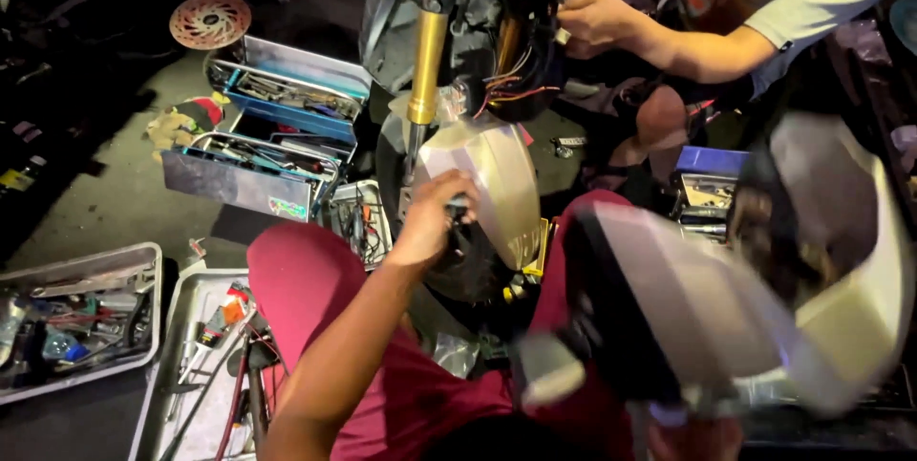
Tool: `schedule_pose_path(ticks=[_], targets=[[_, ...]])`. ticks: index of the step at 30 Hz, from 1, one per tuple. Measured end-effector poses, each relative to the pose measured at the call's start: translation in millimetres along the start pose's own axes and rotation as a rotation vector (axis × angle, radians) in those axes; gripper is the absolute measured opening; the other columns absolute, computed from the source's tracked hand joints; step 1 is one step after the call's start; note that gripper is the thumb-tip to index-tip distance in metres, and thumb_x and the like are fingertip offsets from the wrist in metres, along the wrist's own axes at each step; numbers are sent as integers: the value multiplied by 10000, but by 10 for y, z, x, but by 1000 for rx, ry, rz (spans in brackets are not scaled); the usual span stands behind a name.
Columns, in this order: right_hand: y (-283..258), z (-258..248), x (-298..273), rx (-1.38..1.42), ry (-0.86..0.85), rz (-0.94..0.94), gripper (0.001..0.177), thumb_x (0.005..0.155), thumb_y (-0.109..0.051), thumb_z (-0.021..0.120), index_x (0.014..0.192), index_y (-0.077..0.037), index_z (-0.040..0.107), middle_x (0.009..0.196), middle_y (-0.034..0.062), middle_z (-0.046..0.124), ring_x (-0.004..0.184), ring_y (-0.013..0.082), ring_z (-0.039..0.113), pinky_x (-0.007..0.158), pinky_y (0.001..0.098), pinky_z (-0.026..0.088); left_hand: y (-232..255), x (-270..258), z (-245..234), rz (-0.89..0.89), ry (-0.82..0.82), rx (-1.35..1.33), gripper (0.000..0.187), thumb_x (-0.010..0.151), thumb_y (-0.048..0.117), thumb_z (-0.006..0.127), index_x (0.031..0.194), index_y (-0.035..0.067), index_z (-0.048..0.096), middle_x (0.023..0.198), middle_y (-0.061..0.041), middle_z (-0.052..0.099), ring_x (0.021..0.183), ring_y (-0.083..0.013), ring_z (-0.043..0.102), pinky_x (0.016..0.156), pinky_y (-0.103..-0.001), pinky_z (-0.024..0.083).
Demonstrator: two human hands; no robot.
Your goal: The person works on a motorcycle's front assembly, stripping and twisting wires, then securing them with electrical tape. They route the wires along the frame and attach a headlight unit to the front fork area.
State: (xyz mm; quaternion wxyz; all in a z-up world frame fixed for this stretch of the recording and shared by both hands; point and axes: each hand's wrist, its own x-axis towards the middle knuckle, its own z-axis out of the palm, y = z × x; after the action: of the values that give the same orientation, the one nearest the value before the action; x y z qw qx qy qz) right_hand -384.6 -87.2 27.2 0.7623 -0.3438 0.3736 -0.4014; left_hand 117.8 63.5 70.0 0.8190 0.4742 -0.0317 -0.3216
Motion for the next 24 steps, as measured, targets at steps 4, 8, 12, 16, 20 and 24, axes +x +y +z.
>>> schedule_pose_path(ticks=[4, 8, 12, 16, 20, 24], targets=[[61, 1285, 1092, 141, -263, 45, 436, 876, -142, 803, 1310, -118, 767, 1338, 116, 798, 1188, 310, 749, 956, 568, 572, 602, -110, -36, 157, 40, -107, 181, 981, 66, 688, 802, 40, 683, 653, -84, 600, 549, -184, 558, 538, -282, 426], [153, 1748, 2171, -1220, -432, -1018, 413, 754, -311, 1020, 908, -49, 741, 986, 215, 783, 990, 425, 775, 903, 489, 624, 665, 265, -281, 384, 235, -78, 273, 1046, 165, 718, 826, 4, 725, 639, -120, 542, 518, -212, 653, 471, -282, 537], [363, 2785, 2586, -579, -494, -485, 353, 763, -211, 840, 1051, -26, 752, 1149, 231, 777, 1131, 429, 756, 1021, 528, 606, 640, 509, -496, 421, 260, -135, 312, 1073, 193, 711, 820, 11, 709, 632, -112, 540, 500, -222, 634, 422, -317, 517], [347, 3695, 2385, 412, -464, 351, 518, 764, -28, 562, 1235, 4, 772, 1361, 217, 786, 1296, 390, 747, 1127, 513, 609, 695, 466, -340, 476, 273, -65, 285, 1070, 163, 726, 809, 50, 719, 648, -86, 569, 512, -184, 644, 477, -268, 509], [765, 3813, 2534, 480, -418, 374, 378, 762, 25, 603, 1097, -51, 760, 1262, 139, 798, 1150, 307, 776, 975, 391, 656, 675, 524, -230, 501, 303, -58, 248, 1023, 131, 748, 792, 43, 737, 631, -78, 580, 498, -160, 638, 487, -250, 488], [996, 3987, 2797, 536, -444, 463, 436, 779, 17, 609, 1187, -8, 759, 1292, 170, 810, 1194, 284, 786, 959, 355, 664, 596, 721, -285, 505, 330, -42, 284, 1025, 115, 747, 757, 25, 728, 598, -75, 562, 487, -149, 606, 496, -234, 456]])
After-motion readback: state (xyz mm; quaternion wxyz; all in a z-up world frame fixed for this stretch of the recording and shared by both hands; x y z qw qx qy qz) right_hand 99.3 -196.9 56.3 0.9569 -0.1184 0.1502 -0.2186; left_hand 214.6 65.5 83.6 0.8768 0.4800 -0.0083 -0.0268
